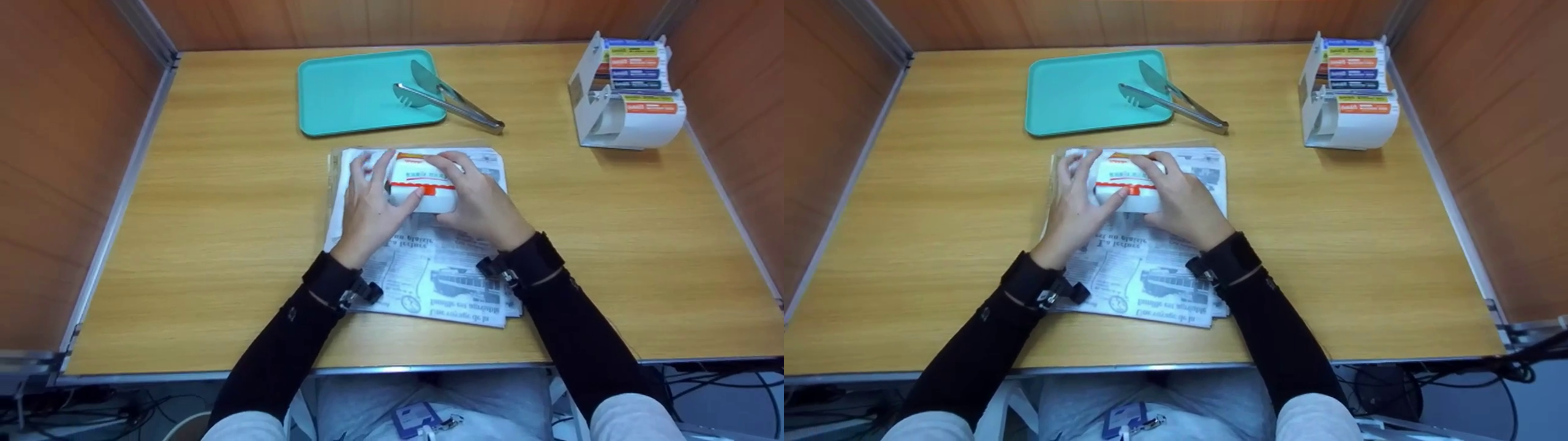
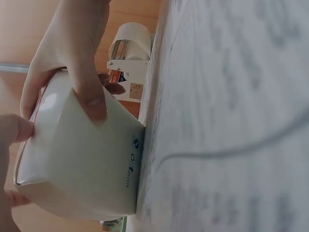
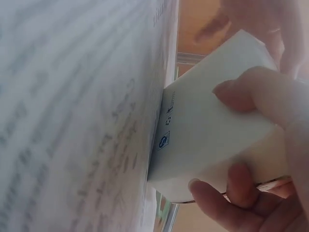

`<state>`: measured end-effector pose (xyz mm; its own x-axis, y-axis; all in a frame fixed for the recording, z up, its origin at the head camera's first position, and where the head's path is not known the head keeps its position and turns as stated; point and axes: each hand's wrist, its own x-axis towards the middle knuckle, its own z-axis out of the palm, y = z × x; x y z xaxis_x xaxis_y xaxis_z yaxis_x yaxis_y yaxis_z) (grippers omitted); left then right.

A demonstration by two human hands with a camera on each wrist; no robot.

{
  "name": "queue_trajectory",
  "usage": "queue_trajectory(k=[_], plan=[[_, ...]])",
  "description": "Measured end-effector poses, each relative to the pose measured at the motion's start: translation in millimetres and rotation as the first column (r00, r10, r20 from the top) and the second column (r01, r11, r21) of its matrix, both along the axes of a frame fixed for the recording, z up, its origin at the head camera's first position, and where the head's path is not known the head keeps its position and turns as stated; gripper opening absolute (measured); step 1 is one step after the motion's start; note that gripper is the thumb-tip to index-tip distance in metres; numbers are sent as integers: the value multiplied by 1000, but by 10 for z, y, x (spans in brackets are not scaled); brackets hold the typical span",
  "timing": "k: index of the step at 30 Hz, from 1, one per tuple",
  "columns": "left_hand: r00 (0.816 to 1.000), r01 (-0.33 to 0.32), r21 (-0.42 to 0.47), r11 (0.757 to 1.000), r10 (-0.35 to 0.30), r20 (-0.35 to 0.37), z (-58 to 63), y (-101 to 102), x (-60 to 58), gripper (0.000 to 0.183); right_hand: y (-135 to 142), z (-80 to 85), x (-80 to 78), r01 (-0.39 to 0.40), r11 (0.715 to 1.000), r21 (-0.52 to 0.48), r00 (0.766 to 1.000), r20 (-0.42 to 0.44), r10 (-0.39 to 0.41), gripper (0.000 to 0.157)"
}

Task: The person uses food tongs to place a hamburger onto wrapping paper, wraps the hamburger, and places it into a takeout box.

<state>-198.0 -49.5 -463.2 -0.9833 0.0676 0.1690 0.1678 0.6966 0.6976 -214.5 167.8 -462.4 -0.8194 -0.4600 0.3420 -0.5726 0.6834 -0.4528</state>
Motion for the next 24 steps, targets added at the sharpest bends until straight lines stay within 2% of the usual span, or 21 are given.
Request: queue_trajectory(k=[3,5,7,14,19,21,24], plan=[[993,114,58,992,-111,-48,-41,16,-37,76,39,-13,0,-5,1000,7,1000,-8,5,97],[982,183,124,975,-176,-68,-58,4,-48,69,45,-19,2,-20,1000,5,1000,-10,21,96],[973,226,178,958,-215,-79,-71,-12,-46,61,49,-24,8,-37,999,-9,999,-5,37,95],[960,272,314,910,-237,-148,-82,-7,-60,42,61,12,21,-36,999,-32,999,29,37,89],[934,334,331,882,-263,-242,-113,2,-72,39,78,-4,12,-58,996,-67,998,-9,58,91],[927,348,326,879,-270,-262,-114,2,-67,38,86,-18,14,-74,995,-72,997,-33,71,90],[931,342,323,883,-270,-246,-95,8,-46,38,93,-32,22,-85,994,-70,995,-56,81,89]])
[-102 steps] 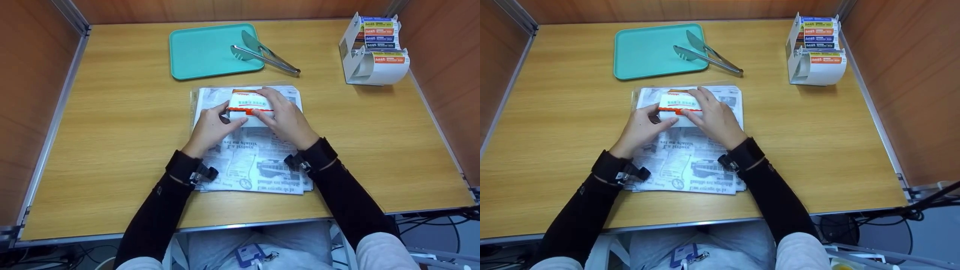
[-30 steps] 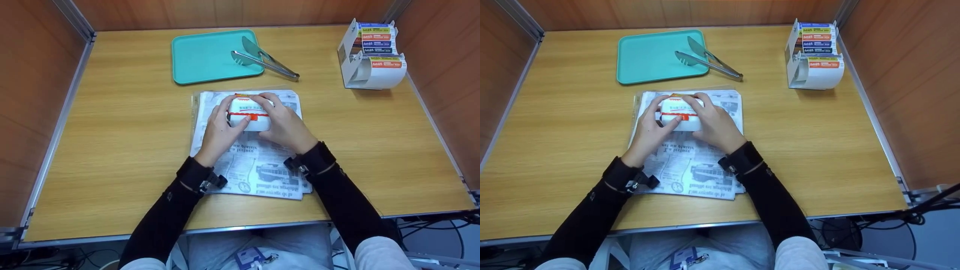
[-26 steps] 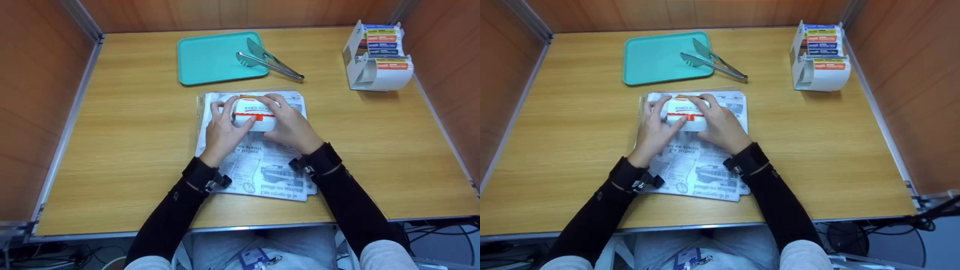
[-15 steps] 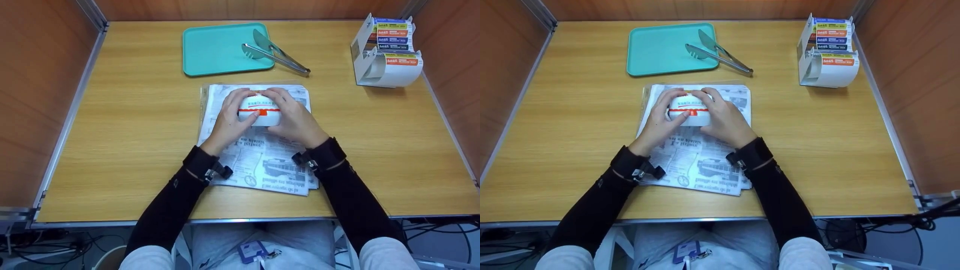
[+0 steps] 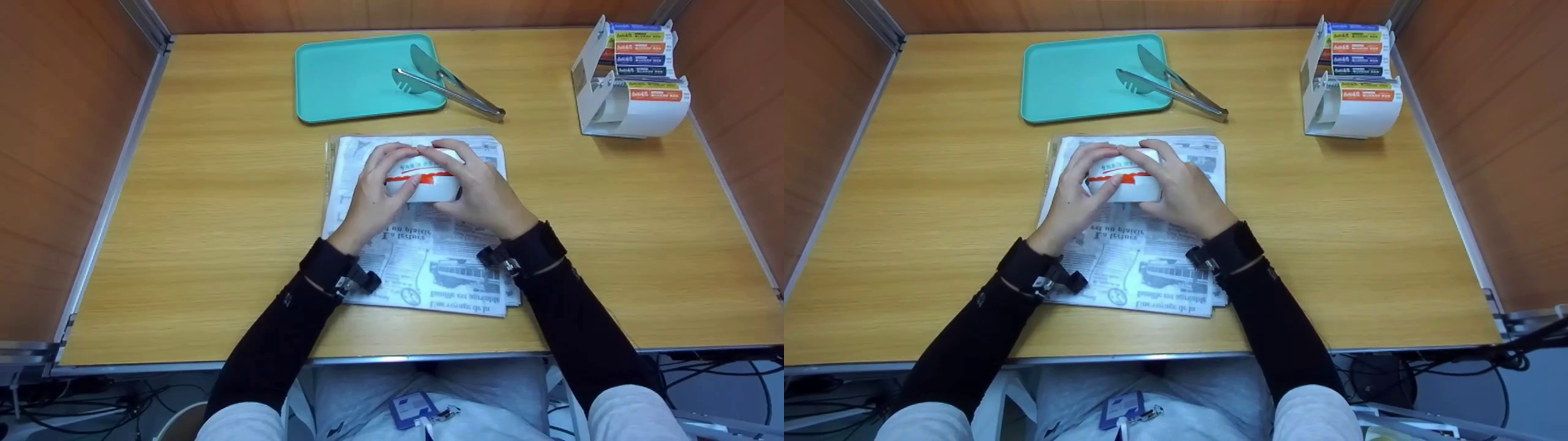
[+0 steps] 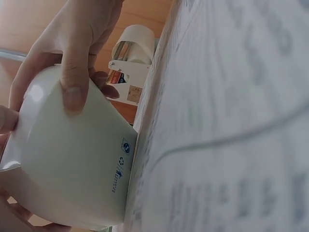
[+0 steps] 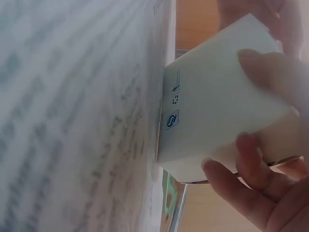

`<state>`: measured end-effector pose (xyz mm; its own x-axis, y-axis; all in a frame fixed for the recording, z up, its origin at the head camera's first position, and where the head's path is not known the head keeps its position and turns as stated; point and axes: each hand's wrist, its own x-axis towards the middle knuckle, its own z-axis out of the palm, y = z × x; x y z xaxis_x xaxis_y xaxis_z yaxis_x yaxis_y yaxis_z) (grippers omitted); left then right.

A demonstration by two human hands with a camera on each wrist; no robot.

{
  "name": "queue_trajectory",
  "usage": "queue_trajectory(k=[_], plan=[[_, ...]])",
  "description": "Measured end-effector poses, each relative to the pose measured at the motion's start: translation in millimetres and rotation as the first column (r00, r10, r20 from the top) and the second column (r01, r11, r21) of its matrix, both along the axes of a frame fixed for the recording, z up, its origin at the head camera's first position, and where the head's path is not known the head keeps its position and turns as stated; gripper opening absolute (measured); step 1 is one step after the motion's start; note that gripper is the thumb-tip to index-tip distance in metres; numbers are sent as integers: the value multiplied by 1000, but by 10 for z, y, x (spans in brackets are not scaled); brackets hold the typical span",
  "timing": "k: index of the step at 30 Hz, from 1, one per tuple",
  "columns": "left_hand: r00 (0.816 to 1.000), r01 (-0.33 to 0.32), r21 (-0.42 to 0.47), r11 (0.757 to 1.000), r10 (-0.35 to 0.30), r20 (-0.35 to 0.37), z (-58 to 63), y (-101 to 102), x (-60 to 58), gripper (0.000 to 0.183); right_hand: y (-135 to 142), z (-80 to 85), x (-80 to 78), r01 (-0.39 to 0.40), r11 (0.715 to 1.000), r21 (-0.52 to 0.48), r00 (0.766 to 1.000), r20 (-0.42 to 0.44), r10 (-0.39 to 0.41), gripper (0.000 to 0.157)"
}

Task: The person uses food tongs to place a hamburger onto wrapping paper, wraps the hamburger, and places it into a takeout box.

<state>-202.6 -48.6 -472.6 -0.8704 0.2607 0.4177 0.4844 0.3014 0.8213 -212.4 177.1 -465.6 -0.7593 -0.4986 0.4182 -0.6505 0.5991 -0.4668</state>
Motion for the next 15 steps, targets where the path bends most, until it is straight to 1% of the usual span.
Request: queue_trajectory(k=[4,7,9,12,15], plan=[[1000,-14,-3,1000,15,16,25,9,17,38,-12,12,9,1,1000,2,1000,-12,-1,88],[1000,-30,-3,1000,30,0,24,24,19,39,-23,16,18,0,1000,7,1000,-31,0,87],[999,-40,1,999,40,2,23,37,22,41,-30,17,23,0,1000,10,999,-43,0,87],[998,-46,23,999,45,36,18,54,19,40,-42,16,32,2,1000,17,999,-39,-1,89],[997,-35,55,998,32,68,10,49,16,38,-53,16,42,5,1000,20,1000,-25,-4,92]])
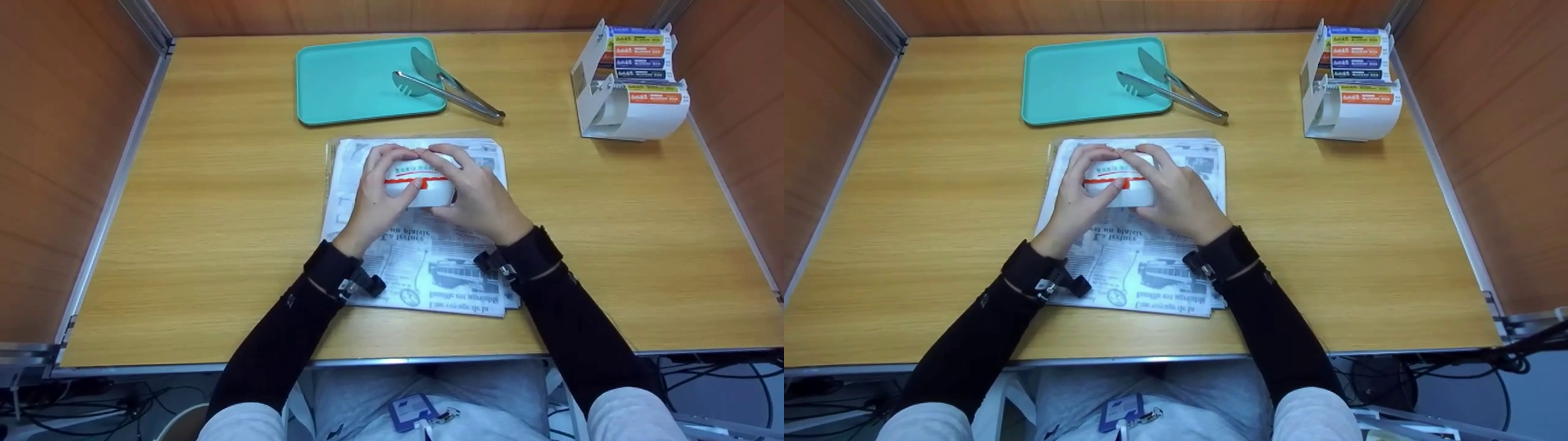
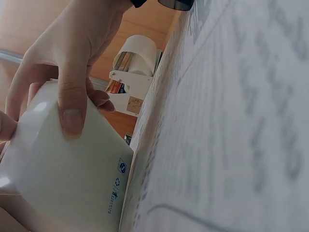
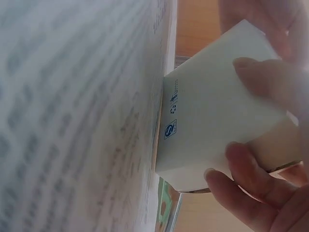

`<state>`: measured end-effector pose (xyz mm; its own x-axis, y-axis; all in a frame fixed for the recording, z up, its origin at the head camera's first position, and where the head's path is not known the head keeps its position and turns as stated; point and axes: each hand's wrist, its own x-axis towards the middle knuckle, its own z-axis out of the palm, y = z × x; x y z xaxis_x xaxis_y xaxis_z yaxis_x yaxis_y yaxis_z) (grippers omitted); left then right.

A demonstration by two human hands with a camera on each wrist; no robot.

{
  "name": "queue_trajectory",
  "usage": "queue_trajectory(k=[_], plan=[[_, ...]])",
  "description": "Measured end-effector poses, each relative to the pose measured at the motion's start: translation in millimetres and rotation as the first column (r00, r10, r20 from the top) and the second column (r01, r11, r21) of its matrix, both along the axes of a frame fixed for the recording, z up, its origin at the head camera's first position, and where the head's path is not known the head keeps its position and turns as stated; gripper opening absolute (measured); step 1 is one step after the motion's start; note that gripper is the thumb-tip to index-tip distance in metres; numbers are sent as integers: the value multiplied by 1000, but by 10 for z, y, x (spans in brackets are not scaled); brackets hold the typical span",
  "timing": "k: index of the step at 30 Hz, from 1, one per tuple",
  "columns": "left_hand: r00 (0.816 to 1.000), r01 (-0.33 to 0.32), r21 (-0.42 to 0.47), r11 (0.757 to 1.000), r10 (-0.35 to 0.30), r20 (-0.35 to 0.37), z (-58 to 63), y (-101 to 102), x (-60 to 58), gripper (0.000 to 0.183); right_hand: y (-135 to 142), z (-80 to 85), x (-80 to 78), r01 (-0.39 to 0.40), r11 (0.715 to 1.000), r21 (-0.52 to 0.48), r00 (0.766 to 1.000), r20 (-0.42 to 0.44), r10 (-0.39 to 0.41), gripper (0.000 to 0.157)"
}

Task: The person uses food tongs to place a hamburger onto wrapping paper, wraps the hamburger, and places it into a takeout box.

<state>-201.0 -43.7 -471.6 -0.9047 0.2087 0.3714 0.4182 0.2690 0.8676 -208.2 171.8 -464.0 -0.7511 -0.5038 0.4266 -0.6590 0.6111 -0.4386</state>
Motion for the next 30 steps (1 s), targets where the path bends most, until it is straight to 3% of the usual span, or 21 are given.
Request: queue_trajectory(k=[7,13,17,21,30], plan=[[997,69,-1,998,-69,-36,-11,-48,-3,37,9,-11,8,3,1000,-18,1000,9,-3,91],[991,123,18,992,-122,-60,-21,-75,-24,39,34,-19,-10,17,999,-44,999,-35,-18,84],[984,138,23,990,-135,-115,-46,-92,-23,36,43,-39,-17,28,998,-56,999,-36,-30,83],[977,129,53,990,-117,-179,-66,-75,-10,23,27,-47,-17,20,998,-67,999,-25,-22,85],[971,82,55,995,-68,-228,-64,-28,-4,12,-21,-25,9,10,999,-48,999,-32,-12,88]])
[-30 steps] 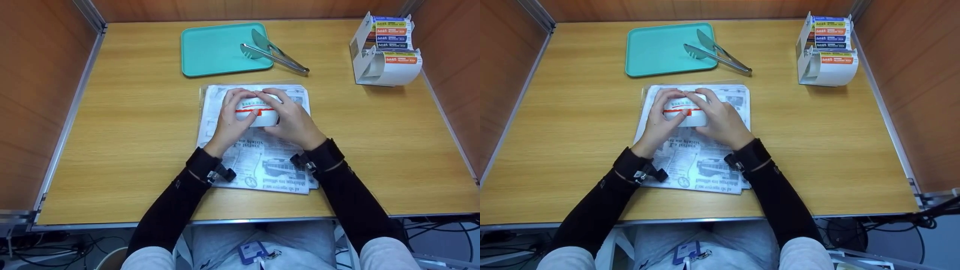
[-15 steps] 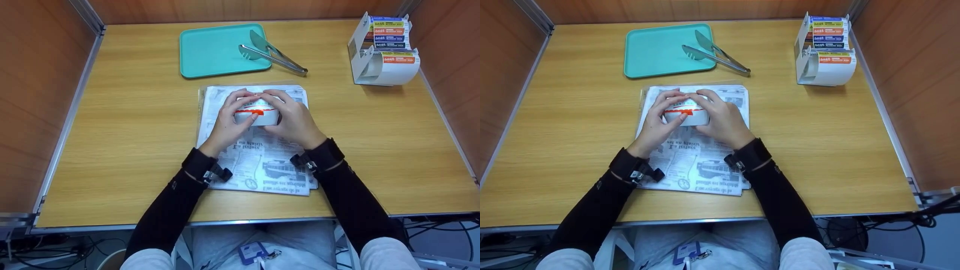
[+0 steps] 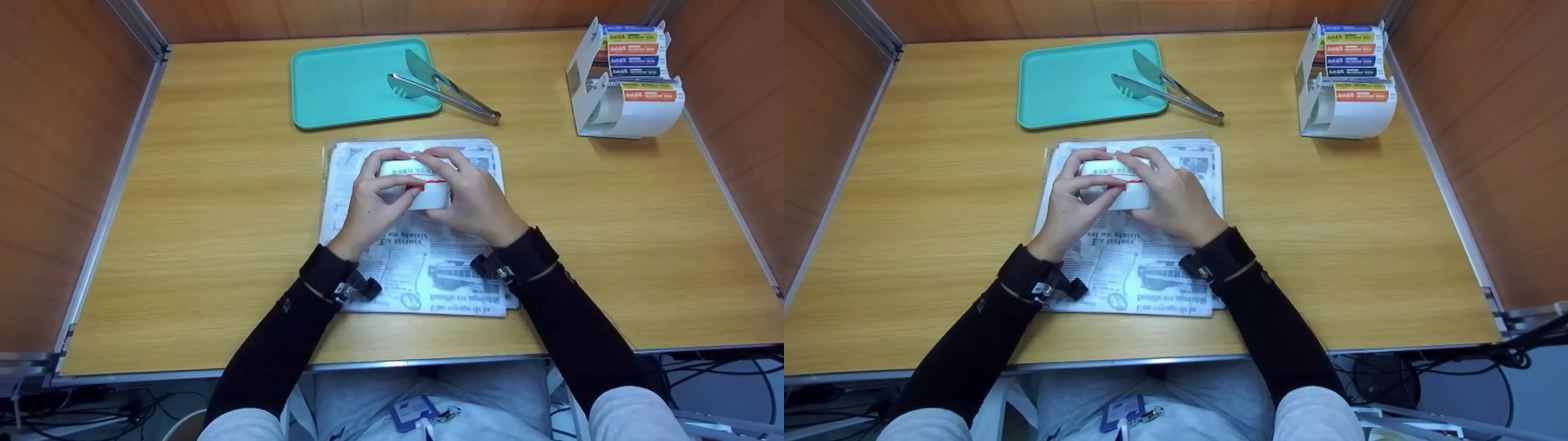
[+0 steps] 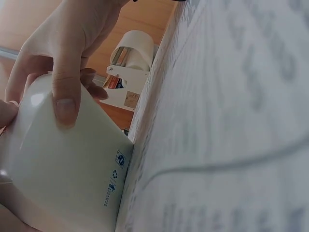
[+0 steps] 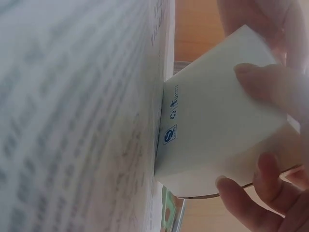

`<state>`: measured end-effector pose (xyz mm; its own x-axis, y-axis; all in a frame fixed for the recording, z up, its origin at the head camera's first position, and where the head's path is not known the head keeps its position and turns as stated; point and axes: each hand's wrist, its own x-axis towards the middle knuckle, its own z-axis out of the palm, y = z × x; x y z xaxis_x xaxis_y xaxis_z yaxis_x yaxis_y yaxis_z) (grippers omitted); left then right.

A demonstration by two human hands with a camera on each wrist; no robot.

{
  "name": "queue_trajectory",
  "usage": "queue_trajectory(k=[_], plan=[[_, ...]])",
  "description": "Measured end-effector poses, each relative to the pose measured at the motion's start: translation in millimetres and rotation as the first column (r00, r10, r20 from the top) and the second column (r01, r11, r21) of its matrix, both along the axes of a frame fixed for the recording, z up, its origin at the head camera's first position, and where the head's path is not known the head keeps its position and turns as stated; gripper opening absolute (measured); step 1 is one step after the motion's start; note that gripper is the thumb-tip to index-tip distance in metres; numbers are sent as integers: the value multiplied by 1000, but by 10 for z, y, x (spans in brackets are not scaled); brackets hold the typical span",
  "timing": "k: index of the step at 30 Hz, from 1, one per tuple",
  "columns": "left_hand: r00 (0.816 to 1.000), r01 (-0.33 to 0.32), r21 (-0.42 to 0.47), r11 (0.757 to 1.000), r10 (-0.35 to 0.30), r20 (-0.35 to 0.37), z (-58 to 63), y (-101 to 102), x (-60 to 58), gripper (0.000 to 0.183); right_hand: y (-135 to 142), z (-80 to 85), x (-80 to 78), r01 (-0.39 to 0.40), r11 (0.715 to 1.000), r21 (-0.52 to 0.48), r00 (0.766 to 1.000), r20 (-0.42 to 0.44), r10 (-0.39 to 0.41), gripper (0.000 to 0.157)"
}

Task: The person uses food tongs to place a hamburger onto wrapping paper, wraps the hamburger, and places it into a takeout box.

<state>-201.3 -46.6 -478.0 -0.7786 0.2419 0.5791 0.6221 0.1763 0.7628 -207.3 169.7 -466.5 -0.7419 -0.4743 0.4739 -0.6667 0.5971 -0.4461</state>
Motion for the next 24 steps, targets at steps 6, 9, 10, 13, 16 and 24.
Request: queue_trajectory(k=[6,9,10,13,16,24], plan=[[1000,-12,-36,999,11,-29,-16,-8,-13,19,3,-1,-3,7,1000,10,1000,-24,-7,83],[999,3,-13,1000,-4,-39,-25,-26,-22,19,9,1,-1,3,1000,6,999,-42,-3,83],[999,11,-3,1000,-11,-43,-26,-36,-25,18,12,1,0,2,1000,3,999,-45,-2,84],[999,25,23,999,-25,-32,-29,-69,-29,17,21,-3,4,0,1000,-3,999,-43,-1,85],[1000,25,25,999,-25,-13,-29,-96,-30,16,34,-10,1,3,1000,-4,1000,-30,-3,85],[999,26,16,1000,-26,-25,-28,-82,-30,14,49,-15,-1,1,1000,-20,1000,-22,-2,85]])
